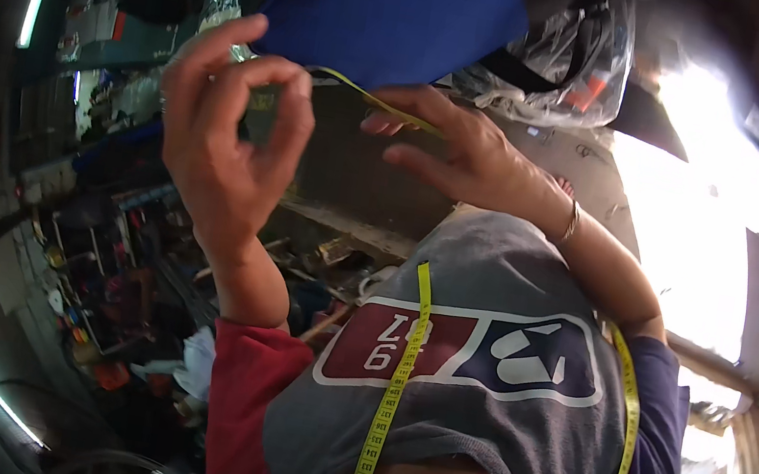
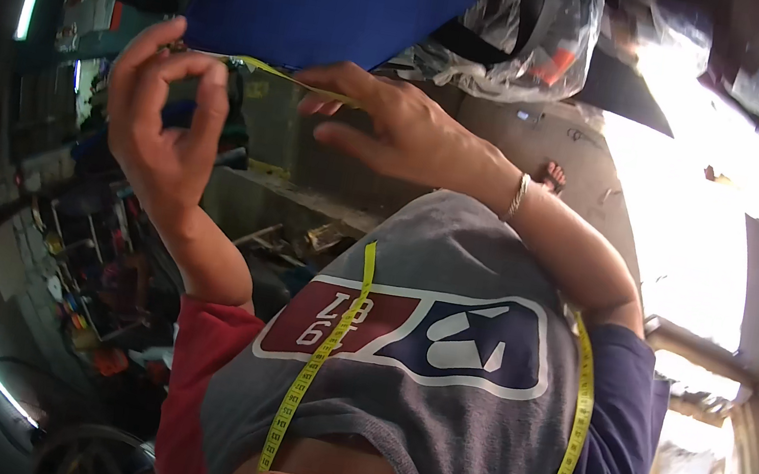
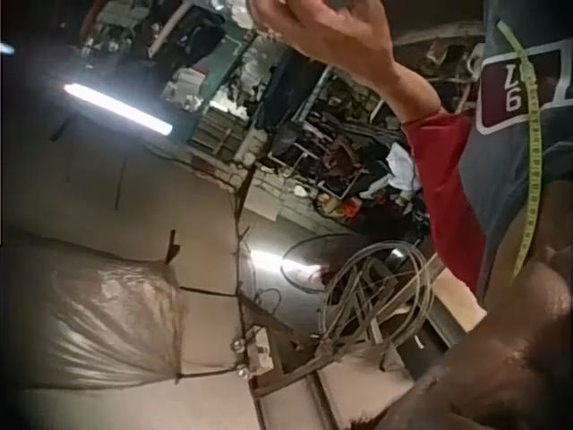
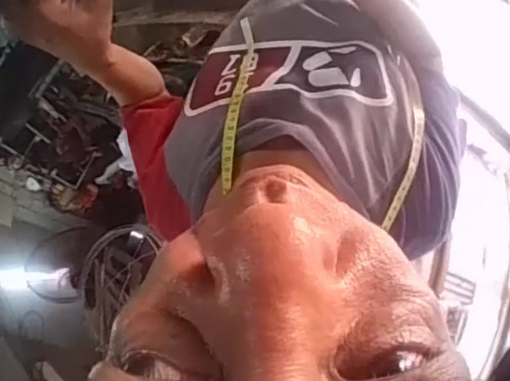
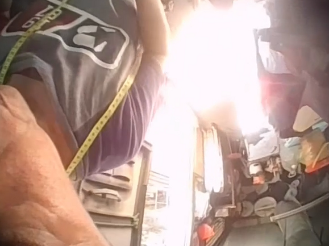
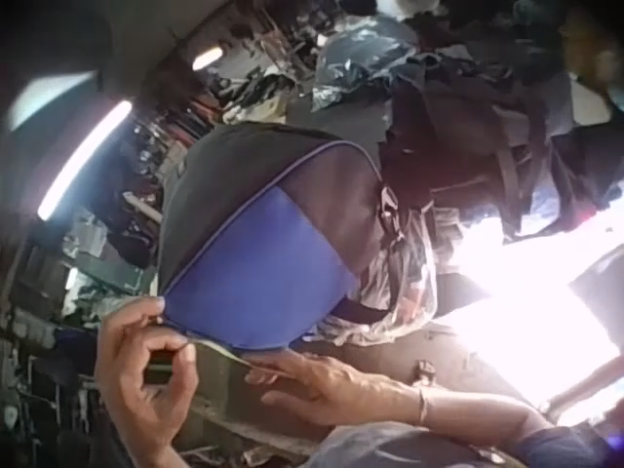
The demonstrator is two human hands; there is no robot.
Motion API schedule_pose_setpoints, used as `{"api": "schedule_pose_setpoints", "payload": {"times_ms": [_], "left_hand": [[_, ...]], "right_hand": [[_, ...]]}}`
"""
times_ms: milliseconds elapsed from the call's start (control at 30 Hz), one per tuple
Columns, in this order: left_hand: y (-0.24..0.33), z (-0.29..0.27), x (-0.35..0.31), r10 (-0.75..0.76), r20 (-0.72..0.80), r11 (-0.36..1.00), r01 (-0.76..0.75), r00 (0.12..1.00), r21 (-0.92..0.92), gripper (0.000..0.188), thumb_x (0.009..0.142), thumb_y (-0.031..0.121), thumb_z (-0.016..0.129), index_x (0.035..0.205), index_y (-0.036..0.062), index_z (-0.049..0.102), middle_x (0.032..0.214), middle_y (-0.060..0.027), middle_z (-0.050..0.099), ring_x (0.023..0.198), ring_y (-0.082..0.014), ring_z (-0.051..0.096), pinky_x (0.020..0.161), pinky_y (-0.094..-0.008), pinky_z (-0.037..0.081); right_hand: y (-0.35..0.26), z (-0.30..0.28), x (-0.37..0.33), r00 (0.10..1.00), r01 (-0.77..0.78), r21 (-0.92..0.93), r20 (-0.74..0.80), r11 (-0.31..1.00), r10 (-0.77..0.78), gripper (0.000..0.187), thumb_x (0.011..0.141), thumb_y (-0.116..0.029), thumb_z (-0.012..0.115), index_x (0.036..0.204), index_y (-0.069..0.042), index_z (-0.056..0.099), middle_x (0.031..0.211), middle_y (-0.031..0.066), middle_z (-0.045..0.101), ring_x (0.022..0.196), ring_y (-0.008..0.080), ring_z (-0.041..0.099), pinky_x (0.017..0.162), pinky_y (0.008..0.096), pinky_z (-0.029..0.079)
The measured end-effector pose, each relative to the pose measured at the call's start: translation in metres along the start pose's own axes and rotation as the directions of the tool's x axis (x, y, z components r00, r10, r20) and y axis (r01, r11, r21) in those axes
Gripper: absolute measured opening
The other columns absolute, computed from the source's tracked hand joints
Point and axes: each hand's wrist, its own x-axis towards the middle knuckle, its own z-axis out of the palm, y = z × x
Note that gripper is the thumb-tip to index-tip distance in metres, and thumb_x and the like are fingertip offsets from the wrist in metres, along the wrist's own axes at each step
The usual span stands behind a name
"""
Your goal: The recorder traces paper templates onto a surface and uses a measuring tape to measure the dimensions of a bag.
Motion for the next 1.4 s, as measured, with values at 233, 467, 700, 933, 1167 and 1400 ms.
{"api": "schedule_pose_setpoints", "payload": {"times_ms": [233,467,700,933,1167,1400], "left_hand": [[-0.007,0.029,0.042,-0.041,-0.105,0.999,0.038,0.994,-0.031,0.009,0.082,0.008,0.081,0.087,0.0070,0.074,0.091,-0.0023,0.075,0.076,-0.0107,0.067,0.064,-0.0240,0.052],[0.012,0.048,0.070,0.003,-0.117,0.999,-0.008,0.993,-0.035,0.009,0.083,0.010,0.082,0.086,0.0057,0.074,0.081,-0.0008,0.074,0.064,-0.0072,0.065,0.060,-0.0210,0.053],[0.014,0.062,0.070,0.011,-0.190,0.993,-0.034,0.982,-0.117,0.009,0.084,0.008,0.080,0.091,0.0047,0.076,0.083,-0.0035,0.075,0.070,-0.0101,0.069,0.062,-0.0219,0.054],[0.010,0.072,0.069,0.057,-0.182,0.996,-0.069,0.982,-0.057,0.007,0.085,0.009,0.079,0.090,0.0048,0.076,0.082,-0.0039,0.076,0.070,-0.0105,0.070,0.060,-0.0217,0.055],[0.009,0.055,0.070,0.023,-0.218,1.000,-0.025,0.976,-0.009,0.008,0.088,0.013,0.078,0.091,0.0052,0.077,0.084,-0.0046,0.076,0.069,-0.0103,0.070,0.061,-0.0222,0.056],[-0.001,0.035,0.093,-0.111,-0.228,0.994,0.104,0.967,-0.043,0.010,0.089,0.013,0.076,0.094,0.0039,0.077,0.087,-0.0058,0.077,0.074,-0.0113,0.070,0.066,-0.0244,0.057]], "right_hand": [[0.048,-0.037,-0.037,0.957,-0.273,0.530,0.063,0.803,0.283,0.024,0.103,-0.016,0.058,0.119,0.001,0.061,0.091,0.0033,0.066,0.082,0.0090,0.063,0.076,0.0256,0.052],[0.127,-0.046,-0.050,0.919,-0.230,0.520,-0.163,0.822,0.360,0.032,0.101,-0.028,0.062,0.120,-0.002,0.067,0.102,0.0028,0.073,0.083,0.0076,0.066,0.078,0.0250,0.053],[0.124,-0.043,-0.045,0.827,-0.230,0.558,-0.319,0.797,0.463,0.031,0.102,-0.027,0.061,0.128,-0.008,0.063,0.098,-0.0038,0.071,0.062,0.0008,0.044,0.055,0.0168,0.036],[0.132,-0.050,-0.044,0.794,-0.276,0.590,-0.304,0.759,0.526,0.024,0.102,-0.027,0.060,0.116,-0.008,0.065,0.096,-0.0034,0.070,0.062,0.0015,0.045,0.057,0.0165,0.038],[0.125,-0.043,-0.030,0.856,-0.245,0.499,-0.290,0.831,0.427,0.026,0.102,-0.028,0.060,0.117,-0.008,0.064,0.098,-0.0018,0.070,0.072,0.0024,0.054,0.062,0.0182,0.041],[0.103,-0.035,-0.020,0.901,-0.114,0.514,-0.308,0.850,0.306,0.023,0.103,-0.023,0.057,0.115,-0.005,0.063,0.096,-0.0007,0.068,0.071,0.0035,0.050,0.062,0.0194,0.041]]}}
